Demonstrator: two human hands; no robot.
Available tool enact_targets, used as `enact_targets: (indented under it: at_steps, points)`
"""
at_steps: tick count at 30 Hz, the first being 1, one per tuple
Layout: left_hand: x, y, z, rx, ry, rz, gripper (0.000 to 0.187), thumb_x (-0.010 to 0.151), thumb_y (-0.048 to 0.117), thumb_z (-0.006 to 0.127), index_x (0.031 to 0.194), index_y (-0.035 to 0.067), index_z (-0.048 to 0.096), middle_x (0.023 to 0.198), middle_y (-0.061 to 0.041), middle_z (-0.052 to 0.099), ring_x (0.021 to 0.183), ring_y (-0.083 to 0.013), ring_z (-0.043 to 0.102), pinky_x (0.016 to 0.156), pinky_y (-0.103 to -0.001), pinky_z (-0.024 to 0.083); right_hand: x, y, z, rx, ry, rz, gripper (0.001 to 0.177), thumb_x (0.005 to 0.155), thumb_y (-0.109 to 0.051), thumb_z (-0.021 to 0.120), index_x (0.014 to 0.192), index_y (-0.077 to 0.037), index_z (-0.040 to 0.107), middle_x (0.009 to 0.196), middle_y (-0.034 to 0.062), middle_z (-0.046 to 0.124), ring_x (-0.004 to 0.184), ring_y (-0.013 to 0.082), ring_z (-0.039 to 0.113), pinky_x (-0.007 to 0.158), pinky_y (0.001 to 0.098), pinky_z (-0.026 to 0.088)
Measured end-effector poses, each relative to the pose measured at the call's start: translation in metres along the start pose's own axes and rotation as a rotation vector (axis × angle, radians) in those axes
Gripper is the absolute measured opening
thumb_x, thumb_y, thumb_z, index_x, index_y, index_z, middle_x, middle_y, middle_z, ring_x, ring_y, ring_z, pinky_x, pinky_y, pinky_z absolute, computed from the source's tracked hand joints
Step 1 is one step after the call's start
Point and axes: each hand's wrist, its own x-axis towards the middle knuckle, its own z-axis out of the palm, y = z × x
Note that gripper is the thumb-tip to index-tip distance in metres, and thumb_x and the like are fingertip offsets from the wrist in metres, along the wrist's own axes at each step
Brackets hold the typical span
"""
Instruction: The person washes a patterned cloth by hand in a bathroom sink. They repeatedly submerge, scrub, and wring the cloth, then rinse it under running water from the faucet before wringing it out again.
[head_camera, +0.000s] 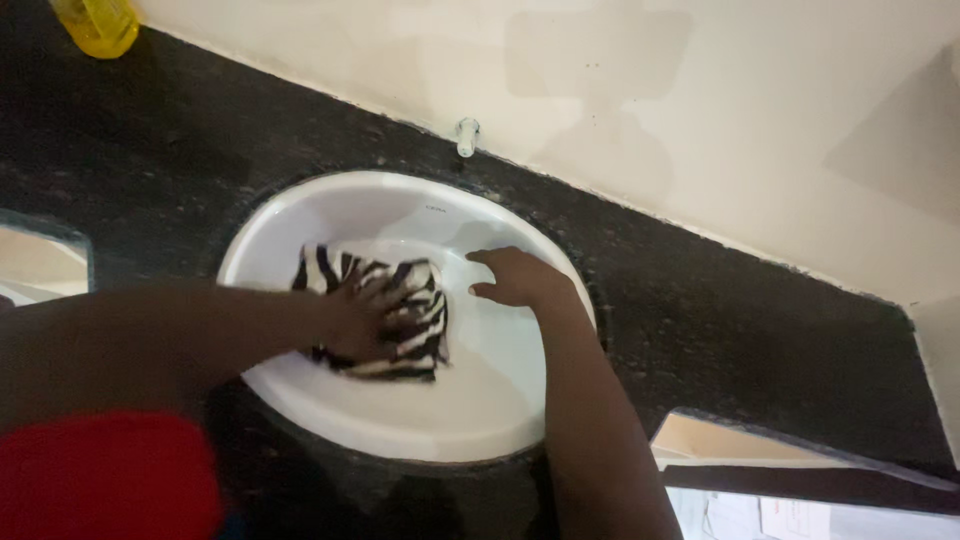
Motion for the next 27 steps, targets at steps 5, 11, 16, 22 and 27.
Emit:
enact_targets:
  at_steps: [5, 11, 16, 22, 27]
  points:
    - [0.006, 0.047, 0.022, -0.077, 0.123, 0.234, 0.073, 0.100, 0.066, 0.018, 0.166, 0.037, 0.009, 0.175, -0.008, -0.010, 0.159, -0.0414, -0.013, 0.121, -0.071, -0.013, 0.011, 0.024, 0.004, 0.109, 0.042, -0.014, 0.069, 0.090, -0.044, 0.071, 0.151, -0.021, 0.051, 0.138, 0.0152, 0.067, 0.128, 0.0314, 0.063, 0.109, 0.0425, 0.050]
    - [0.045, 0.043, 0.017, -0.146, 0.223, 0.466, 0.079, 0.097, 0.074, 0.027, 0.164, 0.034, 0.017, 0.174, -0.008, -0.003, 0.159, -0.0369, -0.011, 0.122, -0.068, -0.008, 0.014, 0.039, 0.000, 0.256, 0.072, -0.137, 0.067, 0.092, -0.047, 0.069, 0.150, -0.017, 0.050, 0.146, 0.0109, 0.060, 0.132, 0.0278, 0.060, 0.108, 0.0438, 0.049]
    - [0.025, 0.014, -0.009, -0.026, 0.110, 0.017, 0.081, 0.093, 0.076, 0.035, 0.164, 0.045, 0.014, 0.176, -0.002, -0.007, 0.161, -0.0322, -0.012, 0.119, -0.078, -0.012, 0.011, 0.031, -0.015, 0.324, -0.013, -0.026, 0.069, 0.090, -0.048, 0.068, 0.151, -0.021, 0.050, 0.146, 0.0077, 0.061, 0.132, 0.0261, 0.061, 0.108, 0.0420, 0.051]
    - [-0.017, 0.042, -0.006, -0.252, -0.136, -0.210, 0.090, 0.088, 0.084, 0.032, 0.164, 0.049, -0.001, 0.175, -0.001, -0.021, 0.159, -0.0402, -0.020, 0.120, -0.078, -0.005, 0.005, 0.041, -0.006, 0.388, 0.033, -0.114, 0.070, 0.091, -0.046, 0.070, 0.151, -0.016, 0.050, 0.146, 0.0134, 0.060, 0.133, 0.0267, 0.059, 0.108, 0.0415, 0.050]
    - [-0.044, 0.082, 0.012, -0.311, -0.153, 0.148, 0.088, 0.085, 0.086, 0.014, 0.163, 0.048, 0.001, 0.174, -0.008, -0.014, 0.157, -0.0463, -0.014, 0.119, -0.077, -0.004, 0.015, 0.059, 0.007, 0.314, 0.076, -0.133, 0.070, 0.091, -0.047, 0.069, 0.149, -0.014, 0.051, 0.144, 0.0144, 0.063, 0.130, 0.0274, 0.064, 0.109, 0.0415, 0.051]
